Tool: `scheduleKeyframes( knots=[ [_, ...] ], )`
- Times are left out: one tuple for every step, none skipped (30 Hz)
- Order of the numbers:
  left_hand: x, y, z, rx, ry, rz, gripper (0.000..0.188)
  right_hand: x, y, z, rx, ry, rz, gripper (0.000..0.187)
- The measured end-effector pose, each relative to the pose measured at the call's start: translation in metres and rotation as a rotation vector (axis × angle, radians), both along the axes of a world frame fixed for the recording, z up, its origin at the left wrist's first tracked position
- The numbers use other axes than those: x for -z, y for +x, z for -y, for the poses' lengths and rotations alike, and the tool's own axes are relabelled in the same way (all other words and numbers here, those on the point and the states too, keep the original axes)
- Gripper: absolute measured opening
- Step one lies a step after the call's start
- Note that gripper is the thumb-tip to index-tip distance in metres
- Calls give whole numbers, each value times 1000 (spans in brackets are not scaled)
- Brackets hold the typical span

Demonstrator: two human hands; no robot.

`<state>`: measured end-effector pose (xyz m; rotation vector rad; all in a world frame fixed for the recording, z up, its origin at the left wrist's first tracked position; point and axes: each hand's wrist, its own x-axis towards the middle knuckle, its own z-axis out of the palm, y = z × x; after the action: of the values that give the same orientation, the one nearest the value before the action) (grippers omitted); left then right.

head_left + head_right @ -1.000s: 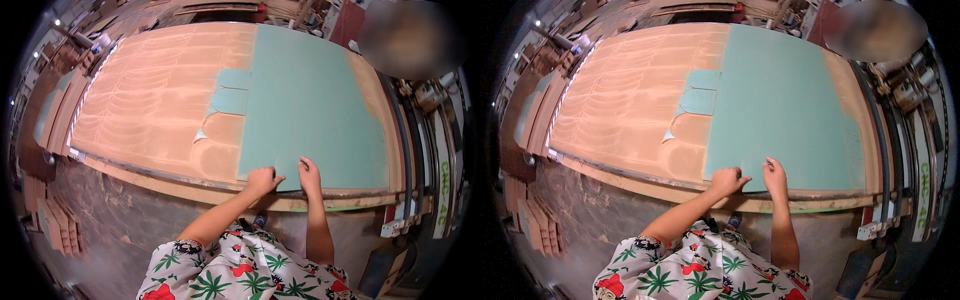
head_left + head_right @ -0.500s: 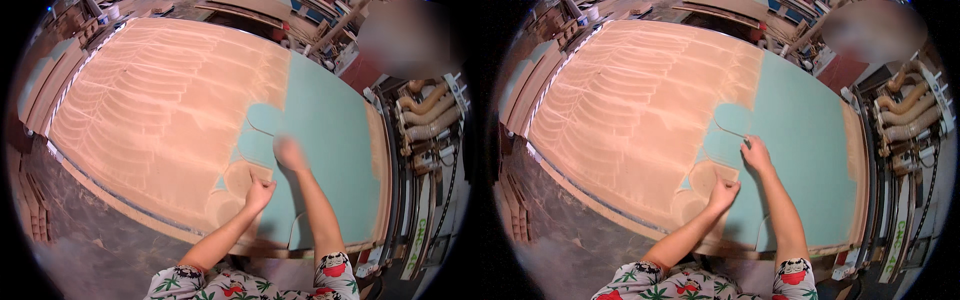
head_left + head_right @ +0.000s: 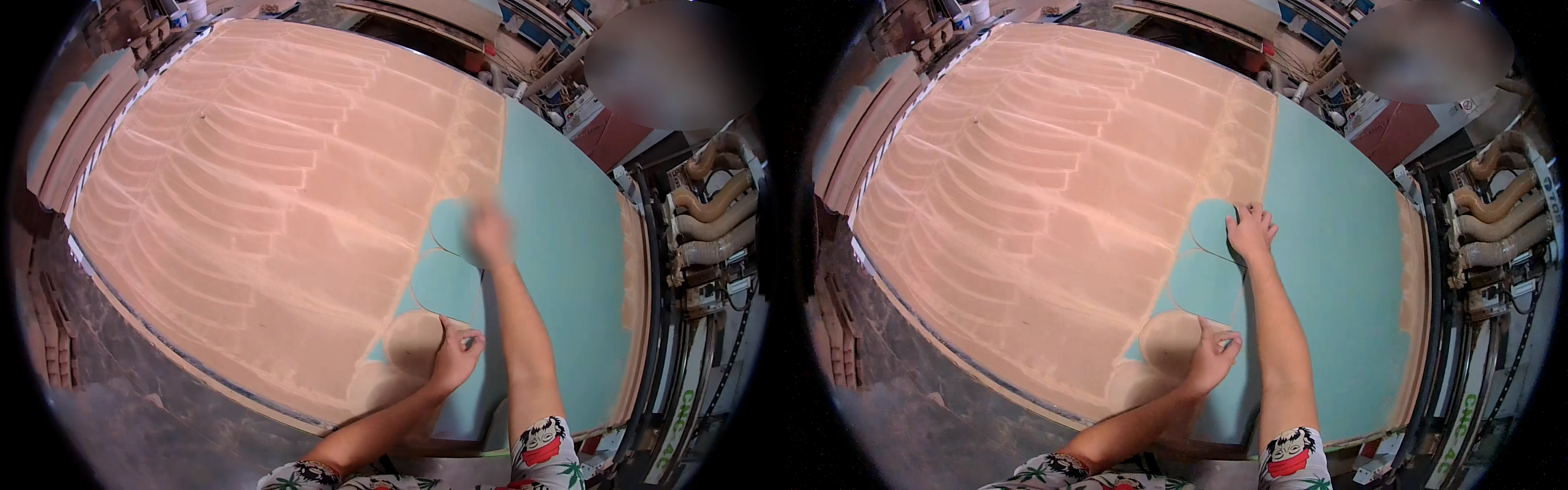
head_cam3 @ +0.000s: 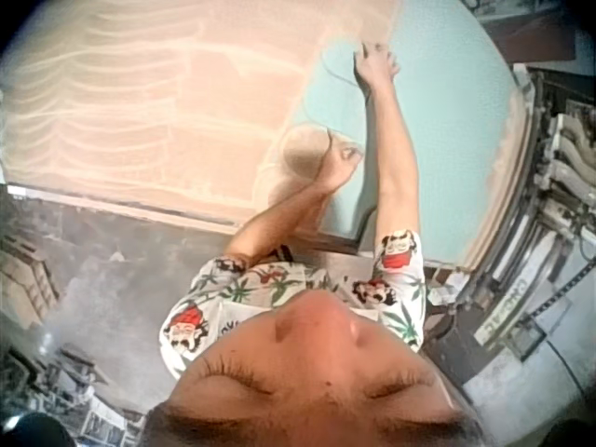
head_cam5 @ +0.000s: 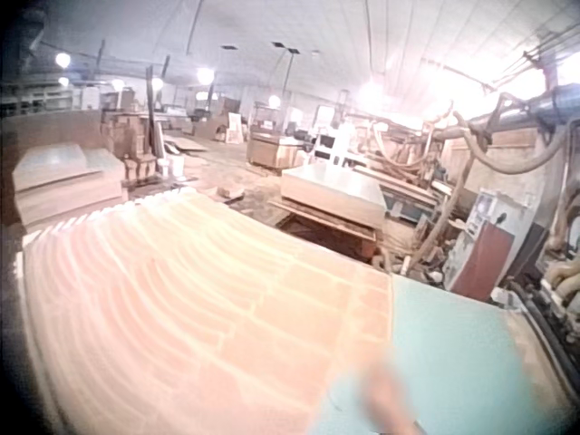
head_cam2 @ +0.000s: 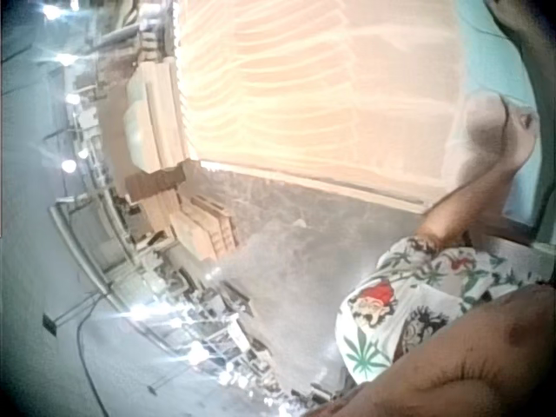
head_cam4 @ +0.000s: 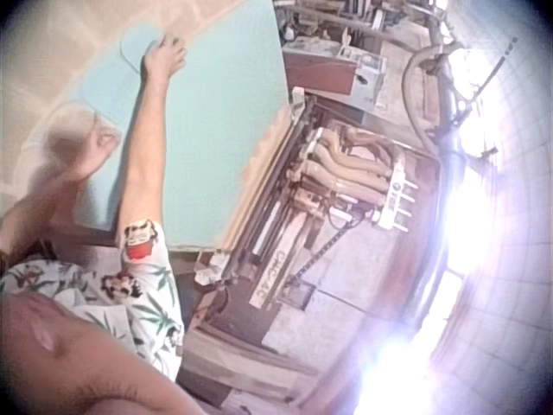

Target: The person removes light green cut pieces from a large board on a CNC table and stacks them on a nearby pallet. The person handles the pieces one at a time, arranging them in neat rows.

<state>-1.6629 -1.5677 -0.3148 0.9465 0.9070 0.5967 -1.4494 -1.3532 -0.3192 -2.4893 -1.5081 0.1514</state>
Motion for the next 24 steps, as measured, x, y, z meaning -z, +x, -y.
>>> scheduleKeyframes(
  knots=[
    [-2,4,1,-37,-30,52,110,3,9,1,1,36,19,45],
    [-5,6,3,-73,-60,102,109,6,17,2,2,73,39,45],
    [-8,7,6,-62,-43,89,108,8,26,6,4,111,58,44],
    [-16,2,6,-63,-23,69,106,4,26,5,4,119,46,44],
    [-22,0,6,-63,-3,48,104,0,27,6,6,129,34,43],
    [-22,2,7,-123,102,-31,102,-5,28,8,11,139,21,43],
    [-19,6,11,-186,207,-105,100,-16,25,11,0,123,11,42],
    [-13,12,14,-256,314,-180,99,-30,20,11,-17,111,1,42],
    [-7,17,16,-297,342,-198,93,-44,13,13,-33,99,-9,41],
    [-4,22,15,-335,373,-214,88,-56,11,18,-60,108,-28,40],
    [-3,25,17,-384,313,-156,83,-68,7,24,-86,119,-47,40],
    [-1,28,20,-436,254,-98,78,-77,3,29,-113,130,-66,39],
    [-9,32,14,-486,105,38,72,-83,1,39,-129,154,-38,37],
    [-16,35,9,-535,-48,176,66,-86,-4,47,-150,177,-8,36],
    [-22,38,3,-602,-104,197,56,-90,-10,57,-170,200,23,34],
    [-21,43,-6,-672,-160,226,47,-97,-18,64,-186,135,40,32],
    [-22,45,-15,-747,-210,253,38,-105,-27,69,-208,75,54,30],
    [-21,43,-25,-683,-231,209,36,-114,-36,77,-230,14,68,28],
    [-21,37,-37,-619,-245,165,34,-120,-41,86,-255,84,56,27],
    [-22,33,-44,-549,-256,117,33,-122,-46,96,-274,156,40,26],
    [-27,34,-44,-610,-251,139,23,-126,-48,105,-295,227,26,25],
    [-31,26,-48,-596,-233,151,21,-130,-50,112,-258,305,-15,24],
    [-32,13,-48,-569,-222,149,19,-130,-48,127,-205,375,-65,24],
    [-33,-2,-49,-544,-212,149,17,-132,-44,139,-155,446,-114,24]
  ],
)
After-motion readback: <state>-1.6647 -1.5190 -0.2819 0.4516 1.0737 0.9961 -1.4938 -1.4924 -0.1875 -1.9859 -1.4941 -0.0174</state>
